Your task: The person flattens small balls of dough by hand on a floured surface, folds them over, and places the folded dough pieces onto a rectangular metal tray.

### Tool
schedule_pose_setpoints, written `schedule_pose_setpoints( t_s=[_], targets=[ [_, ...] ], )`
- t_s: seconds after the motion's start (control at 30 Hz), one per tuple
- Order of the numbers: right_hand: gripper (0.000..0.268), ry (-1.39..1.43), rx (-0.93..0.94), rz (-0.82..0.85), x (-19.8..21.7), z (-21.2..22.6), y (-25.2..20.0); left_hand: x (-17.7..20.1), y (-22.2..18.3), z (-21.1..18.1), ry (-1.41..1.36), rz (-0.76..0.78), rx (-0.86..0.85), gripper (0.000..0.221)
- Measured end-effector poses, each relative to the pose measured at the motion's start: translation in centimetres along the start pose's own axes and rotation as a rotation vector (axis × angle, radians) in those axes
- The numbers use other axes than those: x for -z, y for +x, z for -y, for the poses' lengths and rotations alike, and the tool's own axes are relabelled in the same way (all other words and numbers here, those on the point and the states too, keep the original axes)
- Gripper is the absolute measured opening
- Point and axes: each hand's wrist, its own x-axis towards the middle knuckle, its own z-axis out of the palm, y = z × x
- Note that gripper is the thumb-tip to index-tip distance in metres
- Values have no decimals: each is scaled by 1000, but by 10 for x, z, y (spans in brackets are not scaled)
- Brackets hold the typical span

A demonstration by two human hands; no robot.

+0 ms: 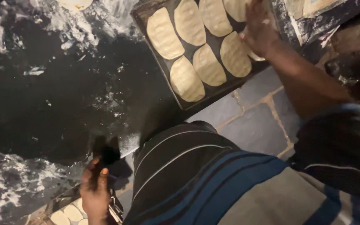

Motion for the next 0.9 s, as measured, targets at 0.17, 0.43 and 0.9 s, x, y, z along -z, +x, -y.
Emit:
schedule_pose_setpoints(
  t_s=[0.17, 0.43, 0.9],
  targets=[
    [80, 376, -420, -116, -21, 26, -23, -1, -5, 5, -78, -10, 1, 38],
    [100, 293, -742, 189, -15, 101, -4, 19, 24, -16, 33, 131, -93, 35],
    [107, 359, -1021, 237, 33, 139, -6, 84, 69, 16, 114, 272, -148, 41]
  ],
)
